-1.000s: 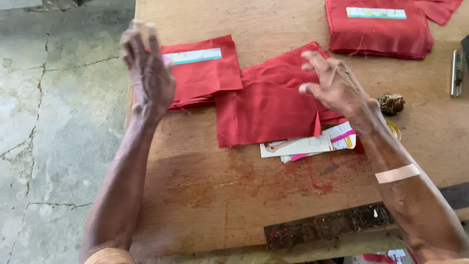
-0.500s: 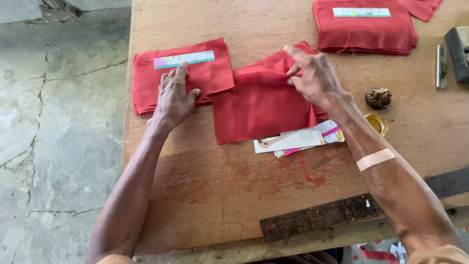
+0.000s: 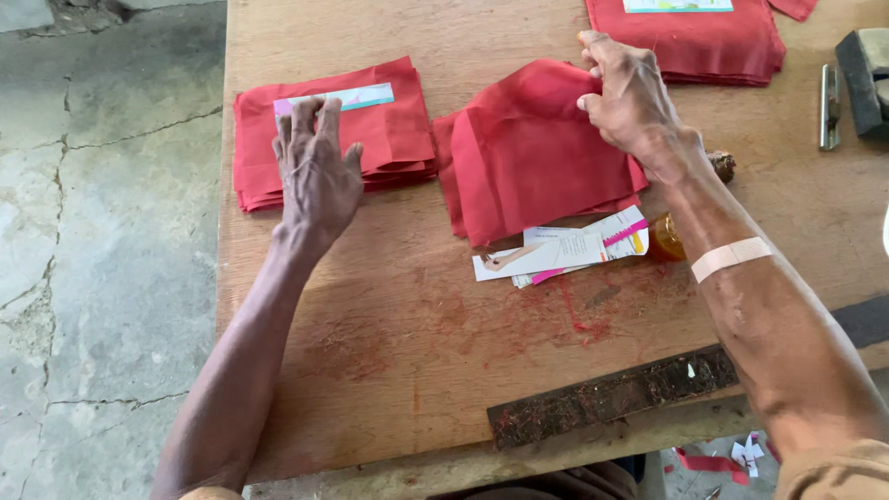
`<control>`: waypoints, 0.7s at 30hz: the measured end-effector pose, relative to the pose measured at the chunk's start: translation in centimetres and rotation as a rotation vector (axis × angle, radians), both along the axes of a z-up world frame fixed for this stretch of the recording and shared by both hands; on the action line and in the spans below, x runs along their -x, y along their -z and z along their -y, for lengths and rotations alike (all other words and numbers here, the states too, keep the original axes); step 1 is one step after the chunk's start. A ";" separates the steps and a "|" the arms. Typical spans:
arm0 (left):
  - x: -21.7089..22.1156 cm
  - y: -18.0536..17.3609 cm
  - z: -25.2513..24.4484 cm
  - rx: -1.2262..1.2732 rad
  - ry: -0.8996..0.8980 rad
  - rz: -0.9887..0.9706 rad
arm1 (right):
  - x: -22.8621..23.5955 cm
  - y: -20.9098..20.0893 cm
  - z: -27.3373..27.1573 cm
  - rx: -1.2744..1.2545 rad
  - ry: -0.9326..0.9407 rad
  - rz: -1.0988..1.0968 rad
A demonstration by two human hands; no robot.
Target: The person applies adhesive from a small jar to paper labels using a finger, then carefully aligns and presses these labels onto red fabric pieces on a wooden workshop table.
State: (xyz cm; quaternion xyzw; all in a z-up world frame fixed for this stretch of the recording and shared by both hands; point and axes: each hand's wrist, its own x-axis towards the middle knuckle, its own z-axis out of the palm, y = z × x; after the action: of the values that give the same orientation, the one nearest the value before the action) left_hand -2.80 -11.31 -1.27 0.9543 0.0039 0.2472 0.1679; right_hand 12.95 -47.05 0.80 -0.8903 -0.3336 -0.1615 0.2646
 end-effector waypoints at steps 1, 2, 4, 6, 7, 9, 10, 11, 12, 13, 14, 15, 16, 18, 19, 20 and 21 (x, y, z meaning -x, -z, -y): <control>-0.2 -0.1 0.5 -0.021 0.000 0.024 | -0.1 0.0 0.1 -0.014 0.003 0.004; -0.4 -0.2 1.2 -0.043 0.000 0.048 | -0.1 0.1 0.2 -0.028 0.007 0.008; -1.4 -0.3 3.1 0.054 0.205 0.036 | 0.2 -0.2 0.7 -0.058 0.003 -0.010; -3.1 -0.5 5.1 0.119 0.331 -0.053 | 0.5 -0.7 0.6 -0.086 0.002 -0.011; -4.1 -0.8 6.3 0.135 0.364 -0.134 | 0.7 -1.2 0.6 -0.101 0.010 0.000; -5.5 -1.2 8.2 0.143 0.355 -0.179 | 1.3 -2.1 0.7 -0.105 0.030 -0.023; -6.0 -1.4 8.9 0.147 0.353 -0.202 | 1.7 -2.5 0.9 -0.094 0.041 -0.055; -6.2 -1.5 9.5 0.145 0.397 -0.155 | 2.1 -2.8 1.2 -0.082 0.055 -0.091; -6.5 -1.5 10.0 0.143 0.442 -0.107 | 2.4 -3.1 1.5 -0.035 0.008 -0.040; -6.6 -1.6 10.4 0.139 0.483 -0.060 | 2.7 -3.2 1.6 0.010 -0.041 0.010; -6.7 -1.6 10.5 0.172 0.535 -0.002 | 3.0 -3.4 1.7 0.056 -0.091 0.060; -6.6 -1.5 10.5 0.205 0.583 0.053 | 3.3 -3.3 1.7 0.045 -0.097 0.009; -6.6 -1.3 10.5 0.239 0.632 0.108 | 3.6 -3.3 1.6 0.034 -0.103 -0.042; -7.0 -1.1 10.4 0.293 0.552 0.144 | 3.9 -3.7 1.0 0.020 -0.121 -0.048; -7.1 -0.9 10.4 0.320 0.511 0.160 | 4.1 -3.9 0.6 0.019 -0.129 -0.010; -7.3 -0.6 10.2 0.283 0.506 0.204 | 4.3 -4.0 0.3 0.017 -0.137 0.028; -7.4 -0.2 10.2 0.248 0.505 0.247 | 4.7 -4.3 0.3 0.000 -0.122 0.006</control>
State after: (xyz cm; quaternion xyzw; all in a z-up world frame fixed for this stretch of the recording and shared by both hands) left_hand 4.62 -21.50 -1.05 0.8599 -0.2237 0.3095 0.3386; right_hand 8.24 -47.38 5.06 -0.8678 -0.3880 -0.1476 0.2731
